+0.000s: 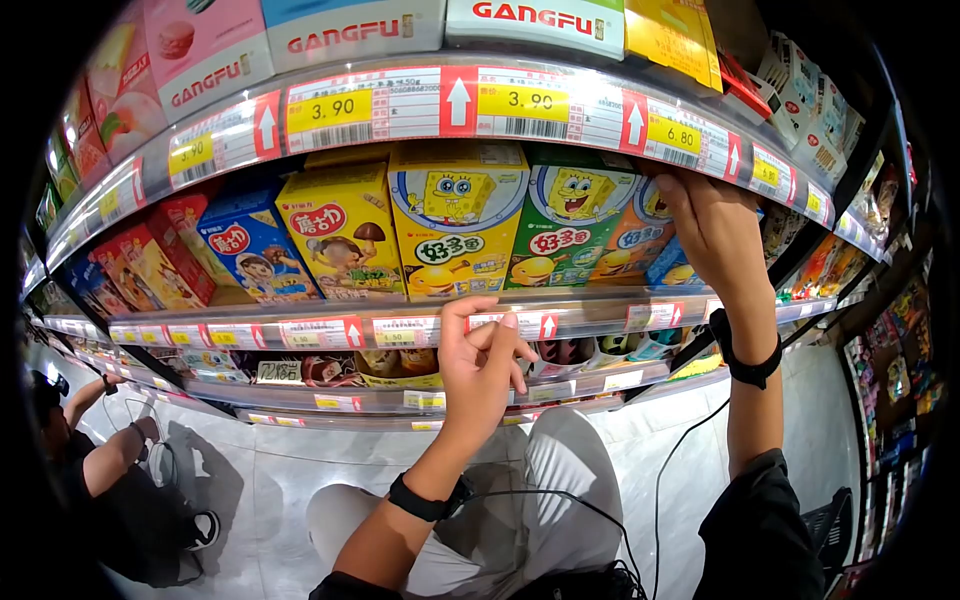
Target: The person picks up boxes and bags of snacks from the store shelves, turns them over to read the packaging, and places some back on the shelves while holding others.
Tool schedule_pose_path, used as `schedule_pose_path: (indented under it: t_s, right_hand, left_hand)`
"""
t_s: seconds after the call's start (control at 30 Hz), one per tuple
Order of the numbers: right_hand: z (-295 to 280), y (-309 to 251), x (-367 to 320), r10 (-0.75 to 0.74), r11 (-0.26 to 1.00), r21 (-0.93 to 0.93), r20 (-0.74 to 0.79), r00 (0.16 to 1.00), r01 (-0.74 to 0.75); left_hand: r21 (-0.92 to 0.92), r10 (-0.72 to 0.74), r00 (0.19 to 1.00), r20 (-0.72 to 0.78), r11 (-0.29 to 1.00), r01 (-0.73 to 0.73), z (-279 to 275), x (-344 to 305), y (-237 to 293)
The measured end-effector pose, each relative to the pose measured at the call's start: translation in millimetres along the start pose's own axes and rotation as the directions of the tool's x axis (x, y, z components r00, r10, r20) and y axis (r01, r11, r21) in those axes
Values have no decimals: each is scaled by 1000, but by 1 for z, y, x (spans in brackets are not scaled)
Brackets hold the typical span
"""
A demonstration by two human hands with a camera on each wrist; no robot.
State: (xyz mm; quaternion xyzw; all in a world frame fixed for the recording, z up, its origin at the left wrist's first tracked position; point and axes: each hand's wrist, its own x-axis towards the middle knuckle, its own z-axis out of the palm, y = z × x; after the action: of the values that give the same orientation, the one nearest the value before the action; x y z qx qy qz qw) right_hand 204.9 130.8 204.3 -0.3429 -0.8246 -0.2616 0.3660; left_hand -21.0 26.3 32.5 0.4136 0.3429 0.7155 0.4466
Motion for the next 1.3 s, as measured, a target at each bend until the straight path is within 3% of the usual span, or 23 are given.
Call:
schedule_pose_path:
  t_s: [0.3, 0.4, 0.83, 0.93, 1.1, 1.3]
  right_hand:
    - [9, 14, 0, -148, 978, -160, -69, 987, 136]
    - [8, 12, -1, -122, 977, -184, -62, 991, 109]
    - [0, -1, -3, -23, 996, -87, -27, 999, 20]
    - [-2, -7, -4, -44, 994, -96, -9, 999, 43]
    - [-5, -29, 1, -226, 969, -105, -30, 974, 222]
    - [5, -39, 5, -230, 972, -58, -63, 971, 226]
  left_hand:
    - [-1, -5, 1000, 2, 1000, 5, 0, 0, 1]
    - [-5, -6, 1000, 7, 1000, 6, 0, -1, 1]
    - [10, 1, 1000, -10, 1000, -1, 1, 0, 2]
    - [10, -1, 1000, -9, 1000, 1, 2, 0, 3]
    - [4, -6, 1000, -11, 1000, 6, 2, 0, 2]
    - [17, -12, 1000, -8, 1000, 12, 1, -1, 3]
